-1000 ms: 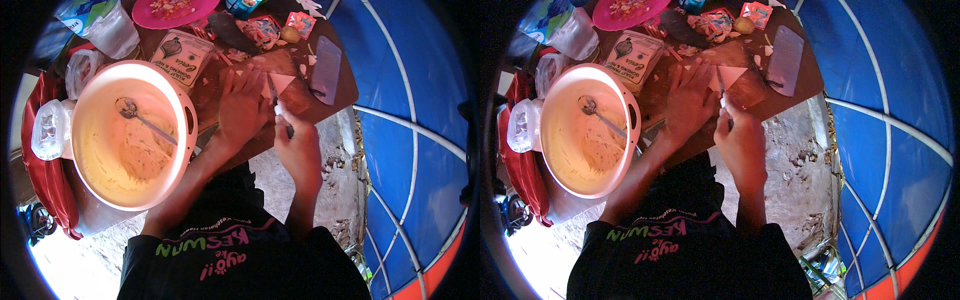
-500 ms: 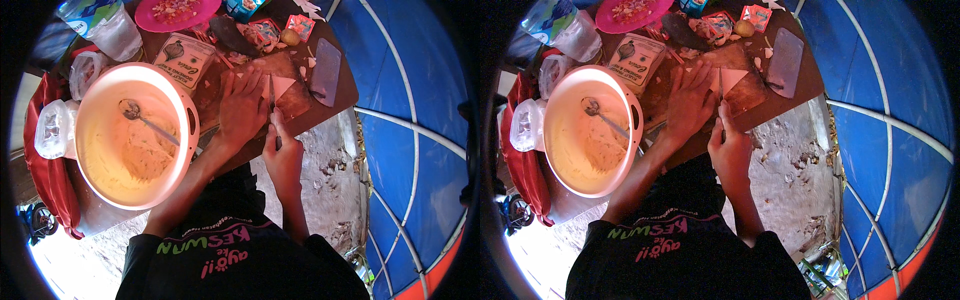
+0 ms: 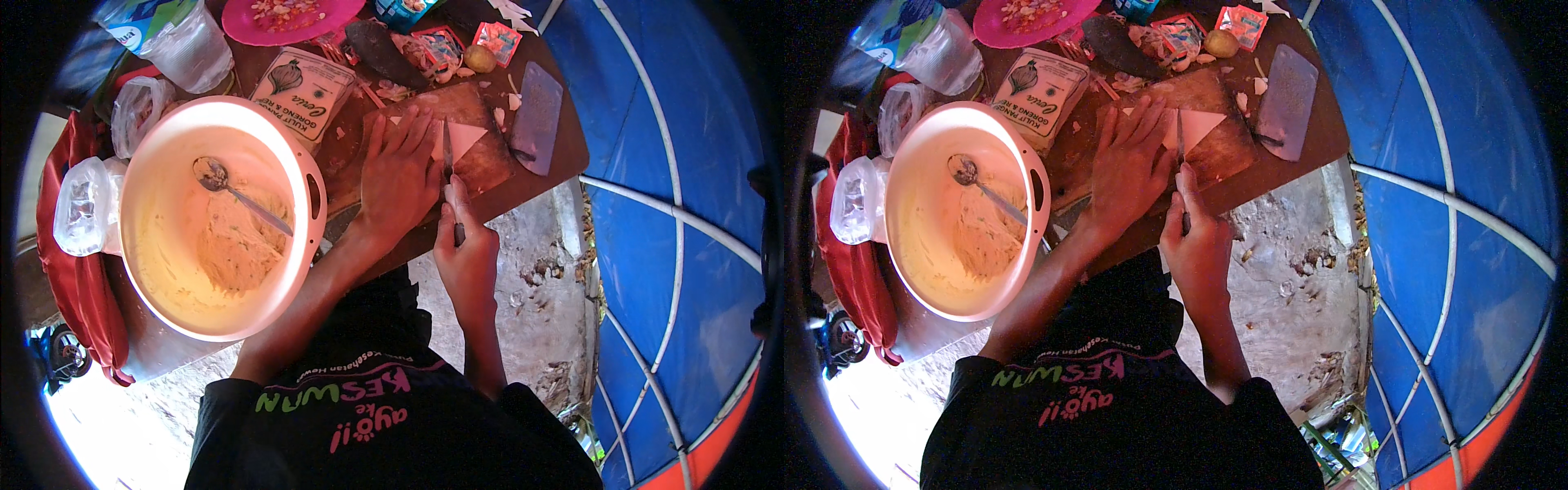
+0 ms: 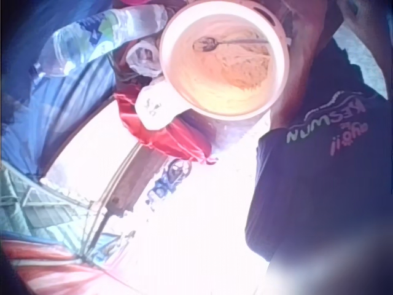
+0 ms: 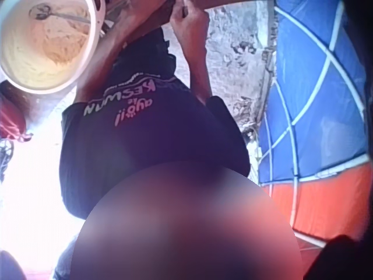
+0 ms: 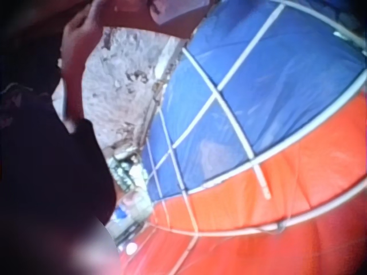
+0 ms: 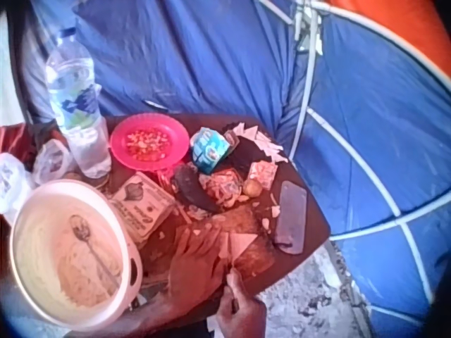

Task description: The person repeatedly scoops a yellowish mixture from a pink bowl with a spoon, places it onto small triangular wrappers, folds them into sealed packets, and sets them on the table. The person uses a knife to help spread and fold the mixture into the wrappers.

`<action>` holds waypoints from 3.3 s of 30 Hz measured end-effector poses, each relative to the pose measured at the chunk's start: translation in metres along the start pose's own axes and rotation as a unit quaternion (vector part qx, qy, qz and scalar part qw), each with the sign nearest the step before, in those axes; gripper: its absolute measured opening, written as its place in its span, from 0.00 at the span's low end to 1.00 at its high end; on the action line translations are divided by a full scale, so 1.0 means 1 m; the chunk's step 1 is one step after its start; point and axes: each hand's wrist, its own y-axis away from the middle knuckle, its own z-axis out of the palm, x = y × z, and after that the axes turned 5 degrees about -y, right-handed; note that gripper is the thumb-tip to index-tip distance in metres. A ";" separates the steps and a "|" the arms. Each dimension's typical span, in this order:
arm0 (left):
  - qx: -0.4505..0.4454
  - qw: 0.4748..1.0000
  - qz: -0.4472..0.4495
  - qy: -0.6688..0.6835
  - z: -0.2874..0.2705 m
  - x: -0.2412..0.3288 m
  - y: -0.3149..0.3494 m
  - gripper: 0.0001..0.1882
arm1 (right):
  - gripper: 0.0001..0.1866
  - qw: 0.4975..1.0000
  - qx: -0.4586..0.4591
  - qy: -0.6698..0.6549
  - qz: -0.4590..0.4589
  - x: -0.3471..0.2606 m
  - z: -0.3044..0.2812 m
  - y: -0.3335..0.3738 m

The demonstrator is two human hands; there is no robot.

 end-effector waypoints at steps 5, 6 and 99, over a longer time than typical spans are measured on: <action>0.000 1.000 -0.011 0.002 0.001 -0.001 0.000 0.29 | 0.21 0.999 -0.027 0.028 0.021 -0.014 -0.008 -0.007; -0.001 1.000 -0.010 -0.001 0.002 -0.001 0.000 0.29 | 0.20 0.998 -0.039 0.033 0.040 -0.018 -0.010 -0.008; -0.033 0.807 -0.290 0.514 -0.076 0.040 0.022 0.10 | 0.12 0.977 0.093 -0.139 -0.133 0.038 -0.029 -0.100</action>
